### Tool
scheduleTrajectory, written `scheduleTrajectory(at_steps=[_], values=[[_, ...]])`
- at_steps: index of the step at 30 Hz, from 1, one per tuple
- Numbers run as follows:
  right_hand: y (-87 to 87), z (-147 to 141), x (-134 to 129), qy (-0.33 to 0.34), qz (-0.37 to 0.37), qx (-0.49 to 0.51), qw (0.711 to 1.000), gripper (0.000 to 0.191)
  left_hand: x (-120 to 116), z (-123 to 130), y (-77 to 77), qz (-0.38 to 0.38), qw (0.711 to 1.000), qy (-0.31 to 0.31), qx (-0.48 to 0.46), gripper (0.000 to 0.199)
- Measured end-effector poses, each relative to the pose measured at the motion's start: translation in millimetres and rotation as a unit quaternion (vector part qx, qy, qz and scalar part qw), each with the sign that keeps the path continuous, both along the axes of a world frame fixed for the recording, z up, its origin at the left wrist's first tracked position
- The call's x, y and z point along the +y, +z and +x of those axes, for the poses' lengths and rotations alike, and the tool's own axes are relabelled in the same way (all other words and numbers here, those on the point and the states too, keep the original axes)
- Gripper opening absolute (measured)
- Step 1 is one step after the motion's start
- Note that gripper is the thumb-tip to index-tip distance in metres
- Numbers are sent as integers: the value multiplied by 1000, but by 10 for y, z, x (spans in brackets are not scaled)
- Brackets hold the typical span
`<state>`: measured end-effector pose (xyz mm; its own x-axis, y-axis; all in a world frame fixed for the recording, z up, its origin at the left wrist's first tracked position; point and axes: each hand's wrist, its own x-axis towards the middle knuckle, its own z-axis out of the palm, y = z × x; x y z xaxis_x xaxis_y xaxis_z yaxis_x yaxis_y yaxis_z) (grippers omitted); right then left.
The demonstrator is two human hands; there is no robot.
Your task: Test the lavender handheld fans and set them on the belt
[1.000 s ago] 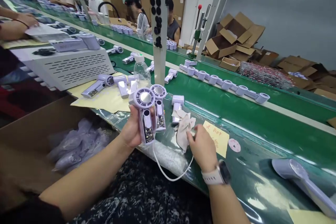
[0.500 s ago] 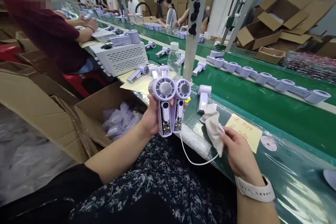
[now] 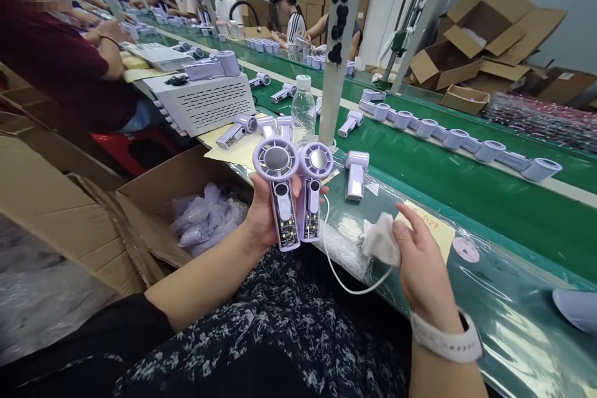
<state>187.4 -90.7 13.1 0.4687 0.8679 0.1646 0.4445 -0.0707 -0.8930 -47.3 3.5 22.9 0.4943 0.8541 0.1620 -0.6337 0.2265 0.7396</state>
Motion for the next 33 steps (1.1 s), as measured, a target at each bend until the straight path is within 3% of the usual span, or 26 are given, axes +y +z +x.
scheduleTrajectory(at_steps=[2, 4, 6, 8, 10, 11, 13, 15, 17, 19, 22, 26, 30, 33], values=[[128, -32, 227, 51, 39, 118, 991, 72, 2, -7, -4, -7, 1000, 7, -3, 71], [290, -62, 433, 81, 26, 120, 989, 86, 6, -27, -7, -10, 1000, 6, -7, 73], [417, -93, 557, 106, -63, -10, 992, 90, 16, -64, -10, -6, 1000, 3, -14, 74], [459, -117, 572, 78, -182, -187, 962, 86, 36, -114, -15, 2, 1000, 6, -23, 73], [419, -134, 483, 19, -225, -285, 931, 79, 63, -160, -27, 9, 1000, 13, -27, 71], [380, -149, 409, 3, -214, -284, 935, 75, 78, -174, -36, 12, 999, 17, -27, 71], [298, -218, 229, 20, -154, -205, 966, 63, 105, -174, -53, 13, 999, 24, -28, 71], [237, -368, 46, 97, -113, -96, 984, 51, 123, -128, -61, 10, 999, 29, -35, 71], [206, -585, -96, 192, -93, -10, 977, 40, 122, -42, -49, 9, 998, 34, -45, 72], [193, -810, -173, 245, -73, 56, 965, 29, 101, 58, -16, 14, 998, 35, -57, 72], [163, -1031, -199, 237, -40, 110, 964, 28, 46, 168, 53, 22, 997, 19, -65, 72], [78, -1087, -203, 262, -38, 154, 952, 36, -14, 178, 110, 38, 998, 17, -48, 75], [-1, -1106, -220, 307, -40, 186, 933, 44, -20, 127, 75, 50, 998, 25, -34, 77], [-54, -1198, -239, 272, -39, 210, 938, 46, -8, 120, 4, 27, 998, 34, -41, 75]])
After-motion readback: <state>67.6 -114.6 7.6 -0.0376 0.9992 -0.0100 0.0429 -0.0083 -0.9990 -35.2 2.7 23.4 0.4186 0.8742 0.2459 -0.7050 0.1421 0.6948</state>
